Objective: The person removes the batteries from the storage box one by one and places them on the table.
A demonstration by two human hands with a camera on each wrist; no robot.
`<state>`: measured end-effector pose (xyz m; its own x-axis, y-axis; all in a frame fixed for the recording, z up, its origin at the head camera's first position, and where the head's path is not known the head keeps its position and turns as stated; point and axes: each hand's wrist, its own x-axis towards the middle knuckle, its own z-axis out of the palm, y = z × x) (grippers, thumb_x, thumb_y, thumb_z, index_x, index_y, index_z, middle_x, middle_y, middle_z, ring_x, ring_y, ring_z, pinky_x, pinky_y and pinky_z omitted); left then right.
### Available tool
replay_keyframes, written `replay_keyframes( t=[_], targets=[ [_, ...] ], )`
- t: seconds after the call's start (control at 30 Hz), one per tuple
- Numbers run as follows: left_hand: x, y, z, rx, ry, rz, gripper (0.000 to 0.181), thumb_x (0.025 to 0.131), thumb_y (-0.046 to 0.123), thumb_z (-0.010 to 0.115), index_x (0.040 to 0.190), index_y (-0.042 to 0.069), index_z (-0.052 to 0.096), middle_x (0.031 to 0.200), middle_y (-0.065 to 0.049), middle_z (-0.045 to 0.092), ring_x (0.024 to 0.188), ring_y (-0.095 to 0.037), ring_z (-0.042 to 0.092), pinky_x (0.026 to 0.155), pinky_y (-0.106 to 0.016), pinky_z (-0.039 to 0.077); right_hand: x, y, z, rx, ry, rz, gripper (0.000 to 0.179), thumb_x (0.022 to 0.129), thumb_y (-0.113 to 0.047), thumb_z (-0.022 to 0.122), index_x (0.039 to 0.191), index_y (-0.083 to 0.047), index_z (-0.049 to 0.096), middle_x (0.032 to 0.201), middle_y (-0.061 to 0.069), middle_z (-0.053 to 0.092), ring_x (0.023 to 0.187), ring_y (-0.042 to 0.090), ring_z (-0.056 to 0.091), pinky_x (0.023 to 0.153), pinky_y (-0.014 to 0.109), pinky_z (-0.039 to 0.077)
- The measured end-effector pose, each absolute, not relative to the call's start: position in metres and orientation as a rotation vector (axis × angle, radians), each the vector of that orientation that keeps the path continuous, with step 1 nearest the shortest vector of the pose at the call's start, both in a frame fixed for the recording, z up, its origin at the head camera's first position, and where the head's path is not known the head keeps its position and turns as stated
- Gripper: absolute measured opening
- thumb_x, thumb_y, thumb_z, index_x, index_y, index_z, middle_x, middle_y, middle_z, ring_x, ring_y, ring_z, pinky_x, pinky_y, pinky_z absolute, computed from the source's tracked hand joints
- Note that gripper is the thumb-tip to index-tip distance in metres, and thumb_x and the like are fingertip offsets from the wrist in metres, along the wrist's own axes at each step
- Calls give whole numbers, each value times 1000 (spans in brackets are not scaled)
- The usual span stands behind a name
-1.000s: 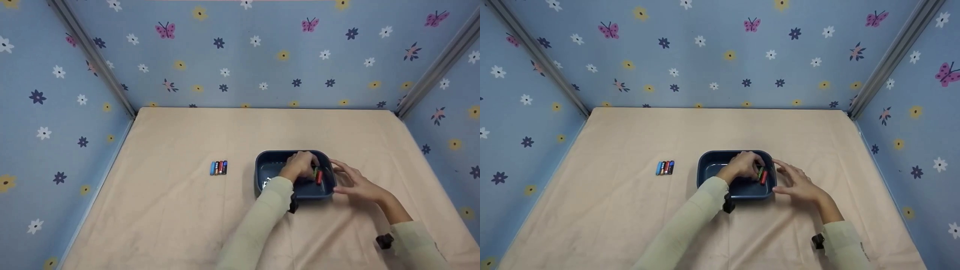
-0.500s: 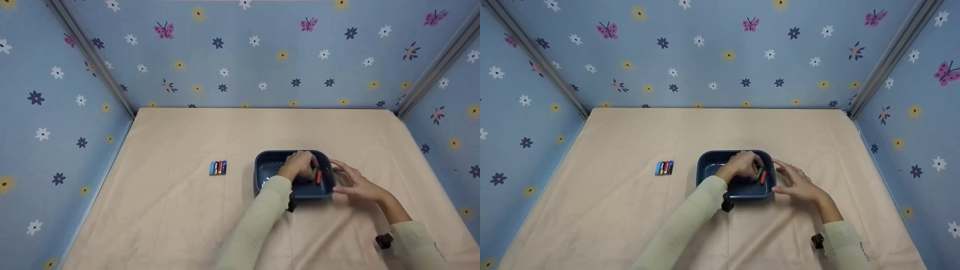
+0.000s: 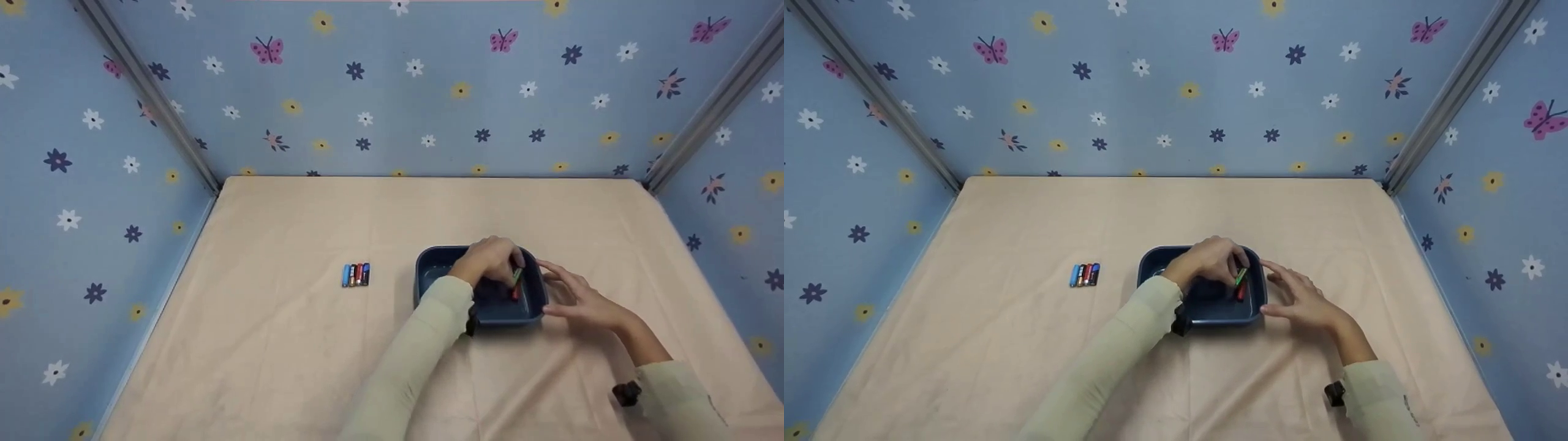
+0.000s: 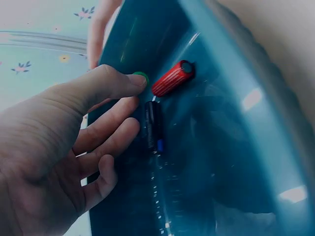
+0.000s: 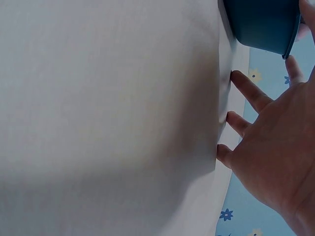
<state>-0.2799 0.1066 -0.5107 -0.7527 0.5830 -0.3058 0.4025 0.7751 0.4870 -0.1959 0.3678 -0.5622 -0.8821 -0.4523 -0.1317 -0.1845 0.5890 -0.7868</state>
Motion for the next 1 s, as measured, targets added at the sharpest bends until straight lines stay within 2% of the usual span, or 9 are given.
replay_keyframes(
  t=[0.1, 0.3, 0.43, 0.63, 0.77, 1.0],
  targets=[
    [-280, 102, -508, 756, 2507, 572, 43, 94, 28, 92, 136, 29, 82, 141, 6, 79, 120, -13, 71, 114, -33, 57, -196, 368, -563, -513, 2497, -1183, 89, 104, -24, 80, 178, -27, 30, 172, 32, 47, 165, 62, 16, 115, 96, 7],
    [-285, 89, -516, 816, 2460, 662, 44, 91, 20, 93, 135, 23, 83, 116, 4, 86, 99, -9, 75, 101, -29, 60, -196, 367, -563, -540, 2491, -1207, 88, 104, -21, 79, 178, -26, 31, 172, 32, 47, 164, 62, 18, 115, 96, 7],
    [-287, 74, -515, 860, 2423, 736, 45, 92, 17, 92, 135, 19, 82, 113, 0, 87, 100, -10, 79, 95, -27, 59, -195, 367, -562, -523, 2490, -1201, 88, 104, -22, 80, 178, -27, 31, 172, 31, 46, 164, 61, 18, 117, 95, 7],
    [-285, 47, -505, 867, 2429, 814, 41, 93, 16, 90, 134, 16, 82, 114, -5, 88, 102, -14, 80, 97, -25, 58, -194, 368, -564, -509, 2508, -1189, 89, 103, -24, 81, 177, -27, 33, 172, 30, 48, 164, 60, 21, 118, 94, 10],
    [-283, 32, -500, 878, 2429, 841, 41, 94, 12, 89, 134, 14, 82, 113, -6, 87, 101, -15, 80, 101, -29, 60, -193, 367, -564, -515, 2523, -1182, 89, 102, -24, 83, 177, -26, 35, 170, 29, 51, 164, 60, 22, 118, 93, 11],
    [-275, 12, -489, 891, 2472, 859, 40, 94, 10, 87, 133, 14, 82, 109, -5, 86, 98, -14, 78, 100, -35, 61, -195, 368, -563, -535, 2522, -1202, 89, 101, -22, 83, 176, -25, 36, 169, 29, 52, 163, 60, 23, 118, 94, 9]
  ],
)
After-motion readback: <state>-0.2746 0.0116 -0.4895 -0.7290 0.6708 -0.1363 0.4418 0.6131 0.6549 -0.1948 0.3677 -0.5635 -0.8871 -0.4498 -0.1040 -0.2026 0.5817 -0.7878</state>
